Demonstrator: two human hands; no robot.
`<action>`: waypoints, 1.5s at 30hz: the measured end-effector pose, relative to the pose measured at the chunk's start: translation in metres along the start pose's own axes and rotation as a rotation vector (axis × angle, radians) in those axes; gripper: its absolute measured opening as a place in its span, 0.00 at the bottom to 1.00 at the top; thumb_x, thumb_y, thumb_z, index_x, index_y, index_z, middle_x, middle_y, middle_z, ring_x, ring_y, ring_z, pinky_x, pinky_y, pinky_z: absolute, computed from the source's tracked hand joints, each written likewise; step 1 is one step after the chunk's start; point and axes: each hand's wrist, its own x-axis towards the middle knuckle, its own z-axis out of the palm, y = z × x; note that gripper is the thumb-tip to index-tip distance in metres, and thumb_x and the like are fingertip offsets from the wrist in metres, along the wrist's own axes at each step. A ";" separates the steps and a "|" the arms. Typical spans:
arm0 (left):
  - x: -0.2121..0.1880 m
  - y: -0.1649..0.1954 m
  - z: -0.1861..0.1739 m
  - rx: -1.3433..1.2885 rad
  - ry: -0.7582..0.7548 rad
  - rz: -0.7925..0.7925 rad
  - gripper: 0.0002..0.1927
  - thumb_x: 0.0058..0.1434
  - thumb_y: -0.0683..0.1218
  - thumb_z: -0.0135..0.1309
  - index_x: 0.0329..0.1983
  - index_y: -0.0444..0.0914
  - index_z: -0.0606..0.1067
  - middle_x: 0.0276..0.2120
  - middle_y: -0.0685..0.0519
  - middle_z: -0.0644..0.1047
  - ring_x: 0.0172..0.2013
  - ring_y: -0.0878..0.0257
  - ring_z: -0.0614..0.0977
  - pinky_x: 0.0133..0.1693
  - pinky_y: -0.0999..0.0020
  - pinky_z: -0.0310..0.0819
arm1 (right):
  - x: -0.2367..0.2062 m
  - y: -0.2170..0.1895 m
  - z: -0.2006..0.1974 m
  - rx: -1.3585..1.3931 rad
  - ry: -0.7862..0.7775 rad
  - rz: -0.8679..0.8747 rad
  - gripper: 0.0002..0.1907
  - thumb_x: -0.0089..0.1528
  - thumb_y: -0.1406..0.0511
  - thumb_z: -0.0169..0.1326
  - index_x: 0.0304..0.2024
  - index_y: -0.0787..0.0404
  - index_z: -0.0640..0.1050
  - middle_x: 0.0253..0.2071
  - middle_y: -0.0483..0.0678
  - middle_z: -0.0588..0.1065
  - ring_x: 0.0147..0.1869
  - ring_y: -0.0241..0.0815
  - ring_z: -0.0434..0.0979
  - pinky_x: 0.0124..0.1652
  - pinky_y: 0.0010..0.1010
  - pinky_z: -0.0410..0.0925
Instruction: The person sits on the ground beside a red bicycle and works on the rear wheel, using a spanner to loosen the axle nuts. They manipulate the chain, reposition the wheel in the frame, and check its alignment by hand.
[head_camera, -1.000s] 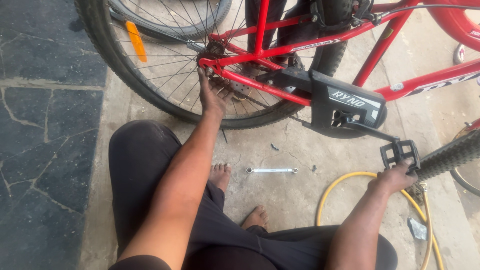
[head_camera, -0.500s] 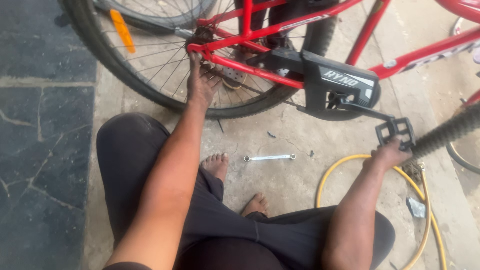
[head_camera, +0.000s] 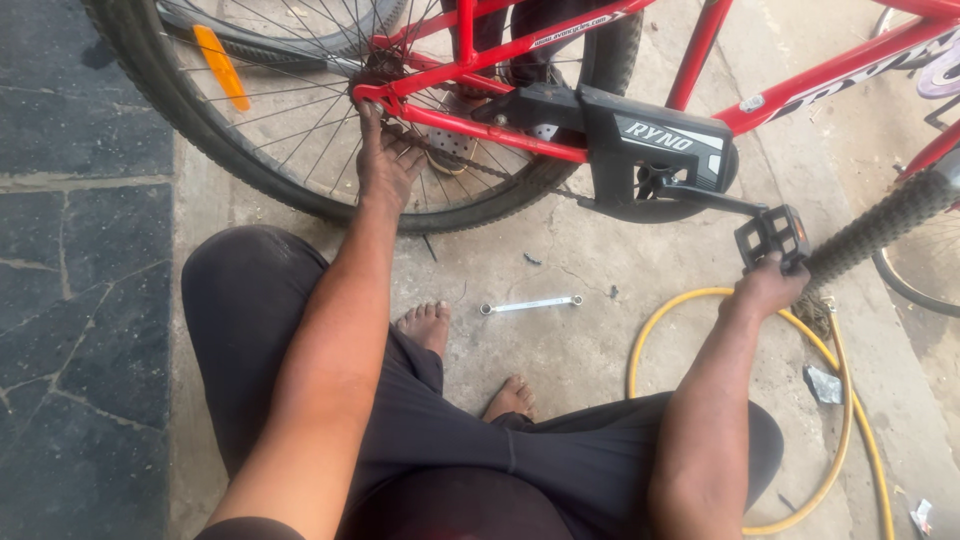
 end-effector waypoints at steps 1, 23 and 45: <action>0.000 0.000 0.000 -0.001 -0.001 -0.001 0.52 0.39 0.81 0.59 0.50 0.36 0.68 0.40 0.47 0.75 0.46 0.50 0.81 0.62 0.39 0.62 | -0.001 -0.002 0.000 -0.011 0.005 0.019 0.15 0.70 0.69 0.50 0.58 0.67 0.69 0.47 0.49 0.77 0.43 0.35 0.81 0.36 0.25 0.72; 0.003 0.015 0.022 0.000 0.116 0.033 0.51 0.41 0.78 0.59 0.65 0.48 0.71 0.36 0.53 0.73 0.38 0.58 0.80 0.53 0.46 0.65 | 0.001 0.005 -0.001 -0.237 -0.008 0.025 0.18 0.70 0.69 0.55 0.59 0.69 0.67 0.45 0.52 0.78 0.35 0.36 0.77 0.29 0.28 0.69; 0.002 0.035 0.033 0.009 0.266 0.312 0.29 0.53 0.54 0.69 0.44 0.33 0.67 0.36 0.49 0.79 0.34 0.60 0.81 0.34 0.62 0.70 | -0.021 0.016 0.001 -0.437 -0.108 0.120 0.22 0.62 0.71 0.59 0.56 0.73 0.68 0.49 0.60 0.75 0.45 0.41 0.81 0.40 0.27 0.77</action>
